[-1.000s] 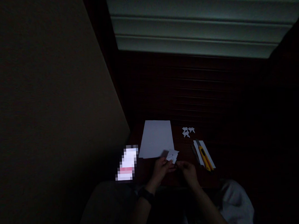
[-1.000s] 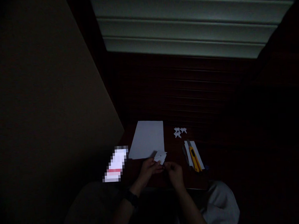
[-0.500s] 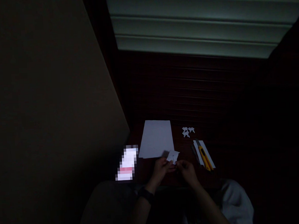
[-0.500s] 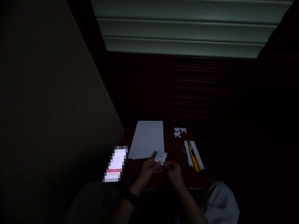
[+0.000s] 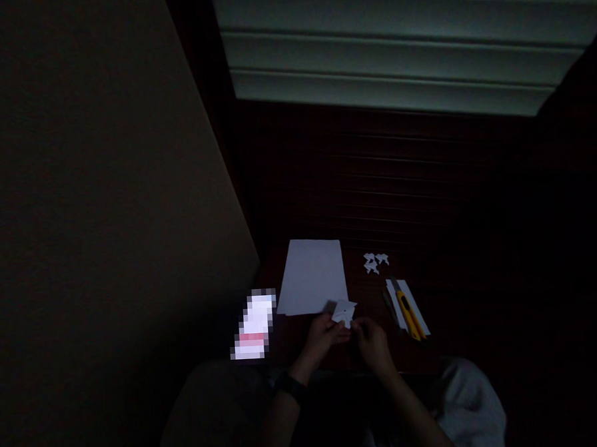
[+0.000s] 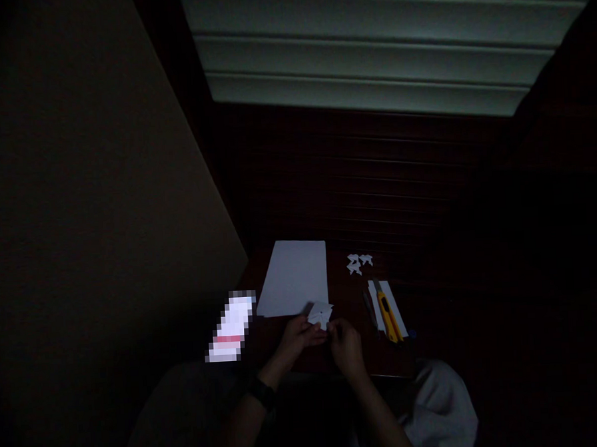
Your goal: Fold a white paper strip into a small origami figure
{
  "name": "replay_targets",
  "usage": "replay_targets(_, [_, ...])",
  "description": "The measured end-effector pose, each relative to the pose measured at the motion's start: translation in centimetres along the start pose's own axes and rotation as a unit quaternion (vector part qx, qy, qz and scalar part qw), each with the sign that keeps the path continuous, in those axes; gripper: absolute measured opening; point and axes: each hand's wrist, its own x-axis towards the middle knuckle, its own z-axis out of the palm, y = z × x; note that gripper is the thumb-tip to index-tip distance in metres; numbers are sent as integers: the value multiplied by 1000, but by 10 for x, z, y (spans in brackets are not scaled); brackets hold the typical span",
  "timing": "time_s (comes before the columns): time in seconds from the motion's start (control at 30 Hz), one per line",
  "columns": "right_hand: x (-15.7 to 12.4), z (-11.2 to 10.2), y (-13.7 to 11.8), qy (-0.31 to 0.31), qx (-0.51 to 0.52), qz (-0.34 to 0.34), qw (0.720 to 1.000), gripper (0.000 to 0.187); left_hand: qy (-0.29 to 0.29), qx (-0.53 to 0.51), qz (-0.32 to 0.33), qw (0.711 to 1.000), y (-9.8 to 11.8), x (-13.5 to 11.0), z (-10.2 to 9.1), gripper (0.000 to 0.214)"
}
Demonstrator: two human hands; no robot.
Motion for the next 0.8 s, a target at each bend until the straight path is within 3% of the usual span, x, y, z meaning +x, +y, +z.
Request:
replay_targets(0.4, [-2, -1, -6, -7, -45, -28, 999, 16, -9, 23, 28, 999, -6, 3, -2, 47])
replay_targets(0.6, [-2, -3, -10, -19, -83, -59, 995, 14, -8, 102, 62, 993, -1, 2, -2, 35])
replay_targets(0.8, [-5, -6, -18, -20, -71, -66, 995, 13, -12, 114, 80, 990, 3, 0, -2, 37])
